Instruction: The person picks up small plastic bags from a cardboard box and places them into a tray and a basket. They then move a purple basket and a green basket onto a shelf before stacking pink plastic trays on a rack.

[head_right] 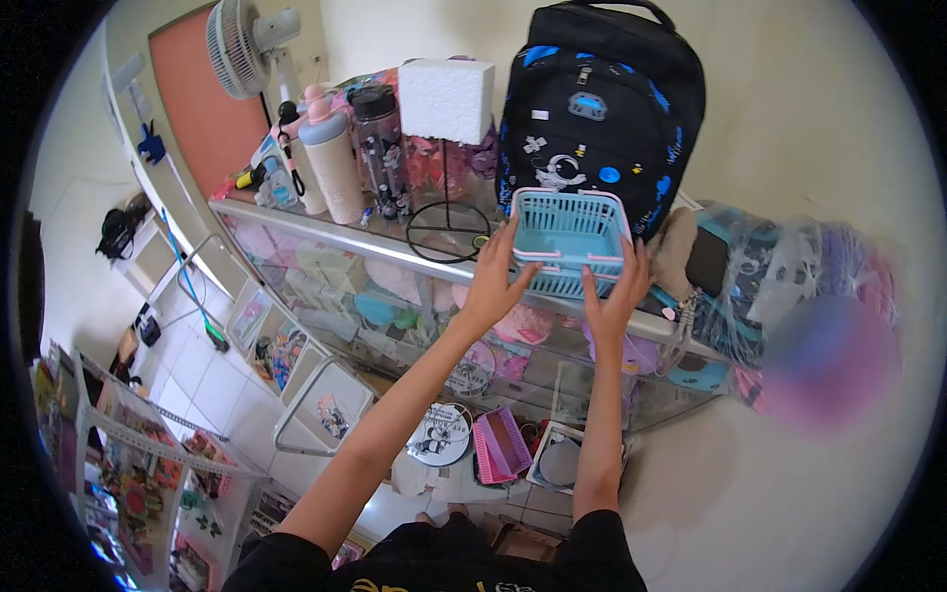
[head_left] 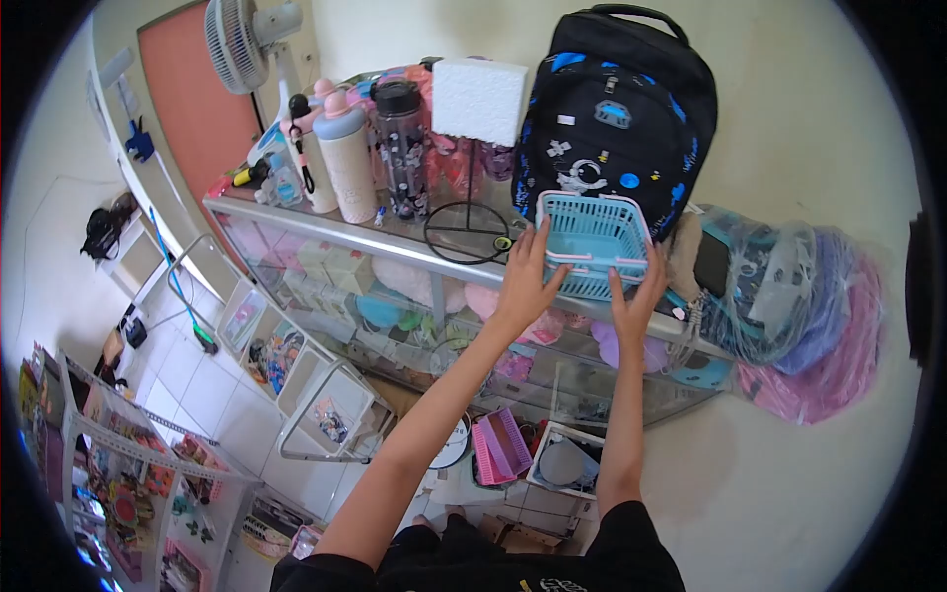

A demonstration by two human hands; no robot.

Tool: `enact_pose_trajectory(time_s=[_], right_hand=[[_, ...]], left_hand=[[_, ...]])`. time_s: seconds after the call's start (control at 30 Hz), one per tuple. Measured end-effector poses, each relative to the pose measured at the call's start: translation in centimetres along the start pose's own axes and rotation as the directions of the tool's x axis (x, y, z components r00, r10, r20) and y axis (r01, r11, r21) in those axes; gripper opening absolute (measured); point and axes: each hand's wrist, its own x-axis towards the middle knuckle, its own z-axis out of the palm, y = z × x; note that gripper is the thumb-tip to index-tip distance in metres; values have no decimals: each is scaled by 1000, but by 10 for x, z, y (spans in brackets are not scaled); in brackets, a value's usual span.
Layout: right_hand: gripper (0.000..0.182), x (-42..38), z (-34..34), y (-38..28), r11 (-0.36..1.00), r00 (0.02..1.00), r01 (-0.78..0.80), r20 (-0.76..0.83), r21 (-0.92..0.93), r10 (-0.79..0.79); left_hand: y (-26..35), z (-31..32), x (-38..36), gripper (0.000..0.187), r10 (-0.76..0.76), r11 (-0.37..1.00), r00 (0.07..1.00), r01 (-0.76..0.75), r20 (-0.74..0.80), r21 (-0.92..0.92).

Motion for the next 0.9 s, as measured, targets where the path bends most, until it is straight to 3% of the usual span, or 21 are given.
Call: enact_pose_trajectory(time_s=[0.03, 0.07, 0.1, 0.17, 0.23, 0.3, 0.37, 0.4, 0.43, 0.47, 0.5, 0.53, 0.57, 0.6, 0.63, 0.67, 0.7, 0.73, 0.8, 0.83, 0.9], right_hand=[[53, -5, 3, -1, 975, 994, 63, -71, -215, -80], [60, -10, 9, 14, 998, 995, 59, -73, -35, -62], [60, -14, 13, 19, 998, 997, 67, -48, -14, -68], [66, -24, 25, 24, 995, 988, 54, -146, 83, -42], [70, -25, 29, 24, 993, 978, 76, -201, 87, -58], [69, -24, 30, 41, 989, 965, 132, -218, -71, -145], [68, -28, 27, 73, 885, 876, 234, -307, -403, -372], [67, -33, 19, 68, 823, 830, 209, -349, -529, -435], [62, -43, 14, 70, 870, 818, 48, -480, -491, -316], [55, -52, 2, 68, 798, 784, 92, -450, -596, -427], [52, -61, -1, 75, 892, 755, -39, -598, -450, -269], [53, -74, 4, 55, 958, 652, -16, -729, -285, -207], [53, -91, 20, 39, 974, 680, 18, -711, -227, -178], [53, -111, 37, 27, 978, 740, 8, -657, -207, -145], [54, -133, 52, 17, 980, 792, -3, -600, -197, -118], [54, -157, 65, 7, 980, 836, -14, -540, -196, -96], [55, -181, 73, -6, 979, 873, -27, -482, -203, -76], [56, -202, 76, -23, 976, 903, -39, -425, -214, -57], [54, -237, 92, -116, 999, 979, -5, -206, -49, -5], [51, -257, 102, -157, 997, 994, 24, -110, 78, -15], [45, -296, 120, -227, 961, 995, 49, 73, 273, -72]], left_hand=[[-2, 0, -2, 68, 41, 997, 999, -40, -20, 61], [-12, 4, -4, 81, 28, 999, 999, -29, 41, 26], [-12, 4, -5, 81, 5, 999, 1000, -6, 25, 44], [-10, -1, -6, 88, -68, 993, 986, 81, 152, -86], [-16, -2, -5, 95, -114, 990, 973, 95, 203, 101], [-7, -14, -9, 97, -91, 982, 991, 73, 98, 176], [-11, -23, -29, 84, 67, 990, 997, -60, -47, 125], [-5, -40, -49, 77, 62, 998, 995, -60, -77, 24], [1, -55, -72, 70, 61, 995, 992, -70, -111, -76], [-1, -69, -103, 65, -3, 1000, 999, 2, -47, -12], [-3, -82, -140, 59, -74, 996, 997, 74, 12, 46], [-6, -97, -181, 57, -162, 984, 987, 162, 1, 68], [-11, -114, -228, 55, -241, 967, 971, 240, -9, 81], [-17, -127, -281, 53, -360, 927, 932, 362, -36, 99], [0, -160, -322, 50, -646, 763, 762, 647, 50, -4], [-11, -161, -400, 47, -579, 790, 799, 599, -162, 131], [3, -179, -454, 46, -794, 580, 571, 814, -207, 21], [26, -198, -512, 47, -718, 576, 591, 801, -369, 163], [89, -237, -604, 47, -752, 271, 298, 953, -588, 135], [125, -256, -640, 47, -686, 177, 255, 967, -681, 183], [199, -285, -681, 47, -560, -24, -2, 1000, -829, 14]])
